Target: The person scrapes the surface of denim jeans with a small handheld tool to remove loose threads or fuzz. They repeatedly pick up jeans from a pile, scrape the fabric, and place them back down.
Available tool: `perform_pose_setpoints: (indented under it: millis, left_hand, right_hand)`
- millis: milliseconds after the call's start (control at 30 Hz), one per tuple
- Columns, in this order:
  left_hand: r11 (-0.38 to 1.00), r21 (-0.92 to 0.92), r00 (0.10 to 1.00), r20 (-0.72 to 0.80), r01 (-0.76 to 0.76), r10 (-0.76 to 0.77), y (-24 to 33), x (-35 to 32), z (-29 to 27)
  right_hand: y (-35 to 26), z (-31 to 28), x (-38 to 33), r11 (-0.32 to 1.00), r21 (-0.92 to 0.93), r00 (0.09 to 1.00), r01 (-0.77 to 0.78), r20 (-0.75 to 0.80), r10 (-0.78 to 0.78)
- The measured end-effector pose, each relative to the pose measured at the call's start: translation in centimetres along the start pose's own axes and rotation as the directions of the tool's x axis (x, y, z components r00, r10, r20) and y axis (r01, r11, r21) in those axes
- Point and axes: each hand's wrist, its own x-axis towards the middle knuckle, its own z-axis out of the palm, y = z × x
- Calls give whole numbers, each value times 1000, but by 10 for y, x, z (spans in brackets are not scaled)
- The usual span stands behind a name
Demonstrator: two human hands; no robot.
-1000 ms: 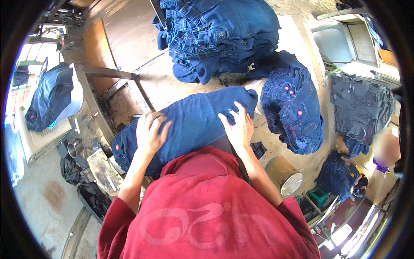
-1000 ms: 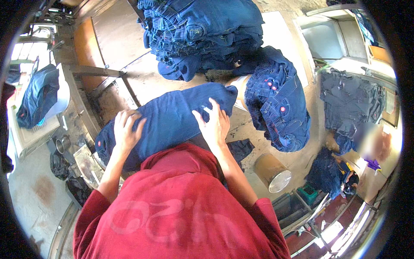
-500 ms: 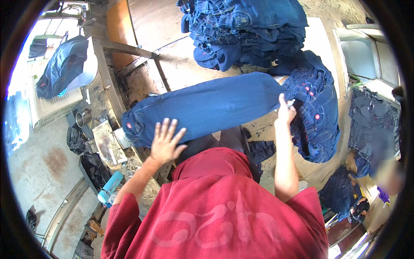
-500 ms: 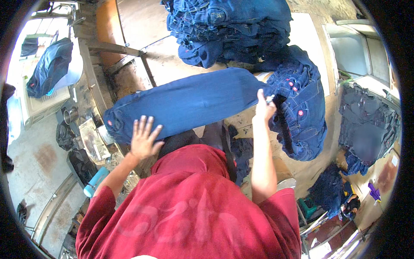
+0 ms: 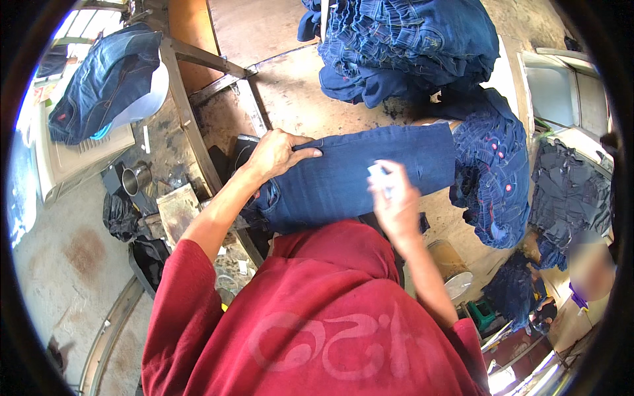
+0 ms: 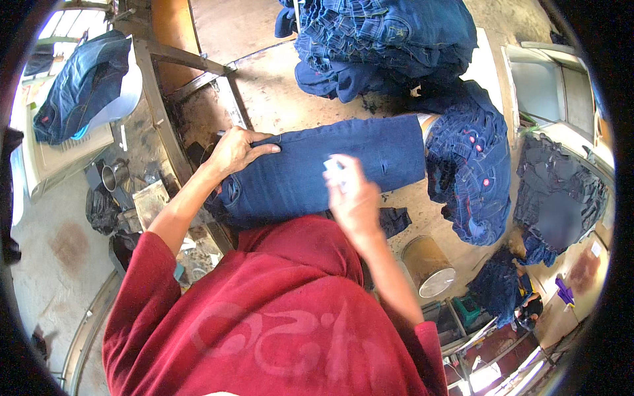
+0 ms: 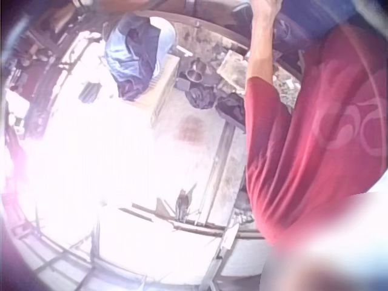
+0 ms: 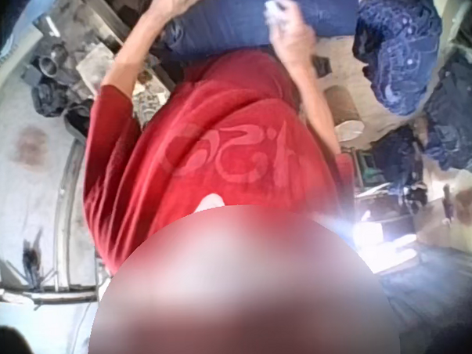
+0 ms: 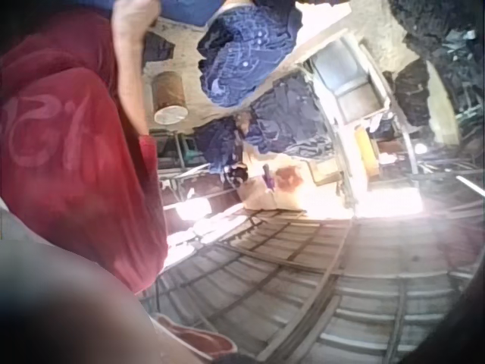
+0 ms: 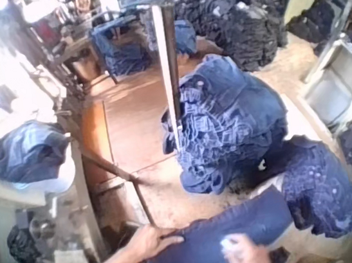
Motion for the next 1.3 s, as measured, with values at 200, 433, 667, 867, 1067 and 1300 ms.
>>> perform_pose_setpoints:
  millis: [200, 433, 667, 867, 1067, 1300]
  left_hand:
    - [973, -172, 983, 63, -157, 170, -12, 7, -14]
    - [949, -211, 971, 5, -234, 240, -25, 13, -14]
    - [942, -122, 950, -68, -312, 305, -35, 11, -3]
    - [953, -119, 960, -63, -278, 272, -36, 11, -3]
    - [957, -118, 963, -73, -265, 258, -35, 10, -1]
    - [946, -133, 952, -124, -294, 279, -34, 10, -1]
  right_hand:
    - [-71, 83, 3, 932, -213, 951, 292, -38, -306]
    - [-75, 103, 0, 923, -317, 974, 217, 13, -225]
    - [-86, 113, 5, 897, -401, 983, 184, 78, -167]
    - [-81, 117, 11, 943, -293, 980, 159, -66, -185]
    - [-82, 112, 12, 905, -397, 988, 153, 84, -130]
    - [-83, 111, 16, 954, -273, 992, 122, -7, -129]
